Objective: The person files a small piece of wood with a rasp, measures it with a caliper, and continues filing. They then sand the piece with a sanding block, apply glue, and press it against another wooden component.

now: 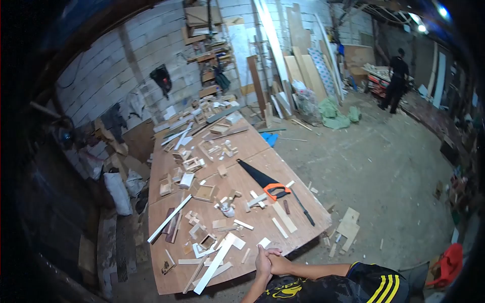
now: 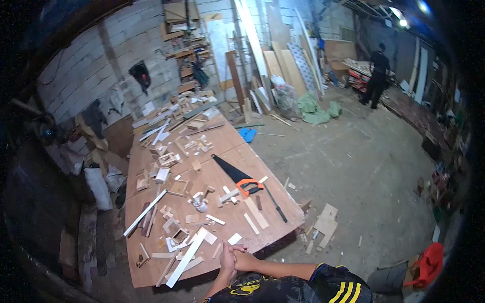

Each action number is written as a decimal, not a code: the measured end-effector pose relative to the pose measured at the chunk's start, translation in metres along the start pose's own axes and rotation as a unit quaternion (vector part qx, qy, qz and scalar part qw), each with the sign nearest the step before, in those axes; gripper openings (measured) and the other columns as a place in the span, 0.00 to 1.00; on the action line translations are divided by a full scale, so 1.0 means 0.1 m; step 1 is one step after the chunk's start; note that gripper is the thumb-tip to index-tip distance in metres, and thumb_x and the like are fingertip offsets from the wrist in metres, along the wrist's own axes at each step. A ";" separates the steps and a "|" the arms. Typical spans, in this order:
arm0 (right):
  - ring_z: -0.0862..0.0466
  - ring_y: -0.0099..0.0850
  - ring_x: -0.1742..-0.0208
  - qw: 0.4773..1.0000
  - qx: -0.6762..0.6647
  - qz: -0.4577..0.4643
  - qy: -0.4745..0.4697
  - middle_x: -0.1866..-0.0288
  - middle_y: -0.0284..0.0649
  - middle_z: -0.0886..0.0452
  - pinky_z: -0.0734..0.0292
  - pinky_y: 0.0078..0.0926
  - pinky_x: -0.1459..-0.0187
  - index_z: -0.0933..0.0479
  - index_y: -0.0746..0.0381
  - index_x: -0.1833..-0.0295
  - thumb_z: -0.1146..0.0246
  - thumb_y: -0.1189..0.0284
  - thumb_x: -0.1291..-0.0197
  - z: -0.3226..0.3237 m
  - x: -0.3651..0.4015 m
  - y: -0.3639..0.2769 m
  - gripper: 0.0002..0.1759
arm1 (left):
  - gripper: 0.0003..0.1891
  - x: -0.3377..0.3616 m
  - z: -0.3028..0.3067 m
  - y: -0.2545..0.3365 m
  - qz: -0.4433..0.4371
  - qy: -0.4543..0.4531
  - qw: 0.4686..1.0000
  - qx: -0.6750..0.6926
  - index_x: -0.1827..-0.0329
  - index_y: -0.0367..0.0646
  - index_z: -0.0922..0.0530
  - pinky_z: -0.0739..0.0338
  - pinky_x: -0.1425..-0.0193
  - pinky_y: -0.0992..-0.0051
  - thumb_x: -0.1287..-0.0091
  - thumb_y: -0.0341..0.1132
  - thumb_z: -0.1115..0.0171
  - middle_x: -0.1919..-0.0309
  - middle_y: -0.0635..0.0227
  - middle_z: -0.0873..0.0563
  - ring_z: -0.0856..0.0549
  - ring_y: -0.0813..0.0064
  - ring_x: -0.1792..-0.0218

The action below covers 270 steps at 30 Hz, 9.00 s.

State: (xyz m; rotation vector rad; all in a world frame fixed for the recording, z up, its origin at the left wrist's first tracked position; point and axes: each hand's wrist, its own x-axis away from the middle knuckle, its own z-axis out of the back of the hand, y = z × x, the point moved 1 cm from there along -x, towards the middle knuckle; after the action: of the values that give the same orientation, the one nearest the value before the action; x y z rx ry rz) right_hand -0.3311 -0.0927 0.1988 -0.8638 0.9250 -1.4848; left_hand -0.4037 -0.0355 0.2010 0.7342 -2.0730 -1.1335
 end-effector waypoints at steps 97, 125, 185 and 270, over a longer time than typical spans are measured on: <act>0.22 0.26 0.48 0.914 -0.197 0.053 -0.350 0.43 0.40 0.20 0.28 0.27 0.46 0.31 0.60 0.33 0.47 0.64 0.28 1.59 -0.47 -0.15 0.22 | 0.21 -1.39 -0.89 0.87 -0.076 -0.047 0.992 0.085 0.52 0.36 0.26 0.21 0.48 0.64 0.24 0.47 0.59 0.55 0.53 0.17 0.17 0.61 0.53; 0.28 0.35 0.36 0.879 -0.397 0.180 -0.195 0.42 0.45 0.23 0.35 0.34 0.35 0.32 0.66 0.39 0.37 0.49 0.41 1.92 0.42 -0.07 0.35 | 0.15 -0.46 -3.08 1.09 -0.263 -0.407 0.844 -0.231 0.46 0.33 0.21 0.32 0.34 0.68 0.27 0.31 0.52 0.47 0.58 0.17 0.23 0.63 0.38; 0.35 0.56 0.30 0.608 -0.607 0.134 -0.494 0.37 0.57 0.28 0.68 0.64 0.28 0.32 0.62 0.33 0.73 0.35 0.35 0.93 0.55 -0.98 0.48 | 0.13 0.77 -2.50 1.20 -0.212 -0.470 0.830 -0.211 0.52 0.37 0.19 0.23 0.48 0.71 0.28 0.35 0.48 0.57 0.60 0.13 0.14 0.70 0.55; 0.32 0.44 0.31 0.951 0.023 0.084 -0.297 0.32 0.53 0.32 0.40 0.47 0.33 0.41 0.59 0.27 0.57 0.44 0.32 2.79 1.72 0.25 0.38 | 0.18 -0.23 -2.90 -1.38 -0.034 -0.496 0.686 -0.531 0.44 0.41 0.22 0.27 0.40 0.65 0.27 0.42 0.51 0.51 0.55 0.16 0.19 0.61 0.47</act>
State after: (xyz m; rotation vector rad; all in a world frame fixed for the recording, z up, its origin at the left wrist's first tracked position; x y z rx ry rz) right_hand -0.0859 -0.2883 0.2976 -1.0863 0.4942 -1.0038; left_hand -0.1460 -0.2288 0.1933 -0.5435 -1.4965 -2.7867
